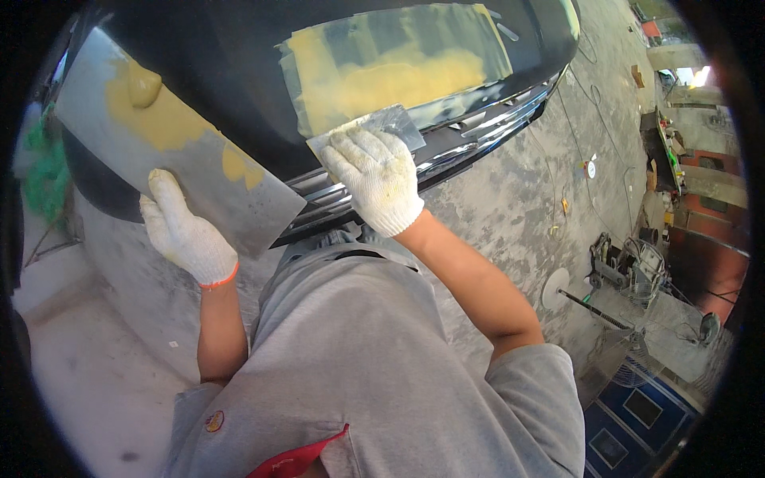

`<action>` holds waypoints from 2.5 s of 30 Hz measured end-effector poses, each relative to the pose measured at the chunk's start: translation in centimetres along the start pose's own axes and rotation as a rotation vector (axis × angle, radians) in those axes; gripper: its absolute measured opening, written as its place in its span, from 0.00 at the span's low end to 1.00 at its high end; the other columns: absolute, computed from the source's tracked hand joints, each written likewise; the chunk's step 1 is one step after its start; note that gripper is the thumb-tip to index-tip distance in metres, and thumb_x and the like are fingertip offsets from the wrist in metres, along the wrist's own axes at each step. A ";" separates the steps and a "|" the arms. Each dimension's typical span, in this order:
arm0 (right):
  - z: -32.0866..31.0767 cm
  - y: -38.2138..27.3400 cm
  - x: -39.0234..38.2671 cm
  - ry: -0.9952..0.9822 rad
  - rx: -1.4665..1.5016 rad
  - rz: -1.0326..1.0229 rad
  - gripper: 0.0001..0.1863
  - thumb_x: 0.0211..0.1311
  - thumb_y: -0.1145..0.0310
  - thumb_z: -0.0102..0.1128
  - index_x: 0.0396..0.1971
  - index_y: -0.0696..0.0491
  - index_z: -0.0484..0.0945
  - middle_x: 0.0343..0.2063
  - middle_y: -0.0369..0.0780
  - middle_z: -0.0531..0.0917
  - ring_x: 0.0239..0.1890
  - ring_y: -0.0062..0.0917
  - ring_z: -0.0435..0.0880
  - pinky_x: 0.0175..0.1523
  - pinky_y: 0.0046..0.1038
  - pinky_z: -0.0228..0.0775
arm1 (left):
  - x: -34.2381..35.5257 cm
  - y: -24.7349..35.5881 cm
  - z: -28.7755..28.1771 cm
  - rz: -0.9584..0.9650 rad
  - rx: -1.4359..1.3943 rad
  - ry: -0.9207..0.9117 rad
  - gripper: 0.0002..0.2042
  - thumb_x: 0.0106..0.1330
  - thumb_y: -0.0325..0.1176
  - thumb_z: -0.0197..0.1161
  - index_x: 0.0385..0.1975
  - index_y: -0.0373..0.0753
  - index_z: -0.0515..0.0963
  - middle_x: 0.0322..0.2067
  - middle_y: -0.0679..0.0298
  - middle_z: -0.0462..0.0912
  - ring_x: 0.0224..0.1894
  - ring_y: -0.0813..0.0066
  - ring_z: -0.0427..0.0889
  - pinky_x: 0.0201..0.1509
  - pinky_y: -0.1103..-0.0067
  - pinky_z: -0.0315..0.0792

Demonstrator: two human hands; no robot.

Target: The person applies yellow body filler to the front hood of a black car using a small metal spreader and a larger metal mixing board. They repeatedly scoop filler from the board and spread it in smooth strokes across the hood surface.

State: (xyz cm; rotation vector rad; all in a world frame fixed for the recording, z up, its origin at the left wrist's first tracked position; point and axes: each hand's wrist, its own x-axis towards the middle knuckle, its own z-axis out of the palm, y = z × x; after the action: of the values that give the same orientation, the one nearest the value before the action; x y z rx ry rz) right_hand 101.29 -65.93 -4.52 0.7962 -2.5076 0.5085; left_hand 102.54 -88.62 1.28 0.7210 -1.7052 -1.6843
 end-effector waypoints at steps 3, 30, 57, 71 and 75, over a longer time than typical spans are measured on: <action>-1.3 0.6 0.6 0.071 0.005 -0.050 0.21 0.55 0.72 0.67 0.51 0.51 0.90 0.48 0.41 0.92 0.52 0.38 0.92 0.56 0.42 0.80 | -0.1 0.1 -0.2 0.014 0.079 -0.016 0.23 0.83 0.45 0.64 0.53 0.24 0.81 0.48 0.54 0.85 0.48 0.72 0.81 0.57 0.73 0.79; -1.0 5.3 3.7 0.002 0.016 -0.060 0.27 0.47 0.79 0.66 0.52 0.51 0.90 0.49 0.41 0.93 0.54 0.39 0.90 0.59 0.43 0.80 | -2.4 0.3 0.1 -0.003 -0.004 -0.099 0.20 0.84 0.40 0.62 0.54 0.23 0.80 0.49 0.55 0.84 0.49 0.71 0.81 0.58 0.73 0.78; -0.2 13.4 10.2 0.054 0.010 -0.057 0.24 0.53 0.82 0.62 0.48 0.47 0.93 0.47 0.41 0.94 0.50 0.42 0.91 0.56 0.43 0.81 | -3.7 0.7 0.3 -0.036 0.116 -0.082 0.21 0.85 0.41 0.58 0.55 0.23 0.81 0.49 0.52 0.84 0.49 0.68 0.82 0.57 0.71 0.77; -1.3 8.0 -2.7 0.054 0.003 0.005 0.24 0.50 0.73 0.71 0.51 0.49 0.90 0.54 0.39 0.91 0.59 0.39 0.89 0.61 0.44 0.80 | -3.5 0.9 2.5 0.077 0.156 -0.254 0.19 0.84 0.39 0.62 0.53 0.23 0.79 0.47 0.54 0.85 0.46 0.71 0.81 0.54 0.72 0.78; -1.5 6.8 -4.1 0.107 0.019 0.040 0.21 0.51 0.70 0.71 0.49 0.49 0.89 0.53 0.39 0.92 0.59 0.39 0.89 0.62 0.43 0.80 | -4.1 0.9 2.6 0.051 0.128 -0.334 0.19 0.85 0.39 0.61 0.56 0.23 0.78 0.49 0.53 0.86 0.47 0.70 0.81 0.56 0.72 0.78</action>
State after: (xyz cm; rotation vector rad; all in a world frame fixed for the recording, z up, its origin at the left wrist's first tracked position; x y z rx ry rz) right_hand 100.56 -58.21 -6.79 0.7083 -2.4274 0.5737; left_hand 103.30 -83.81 1.96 0.4654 -2.0574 -1.7469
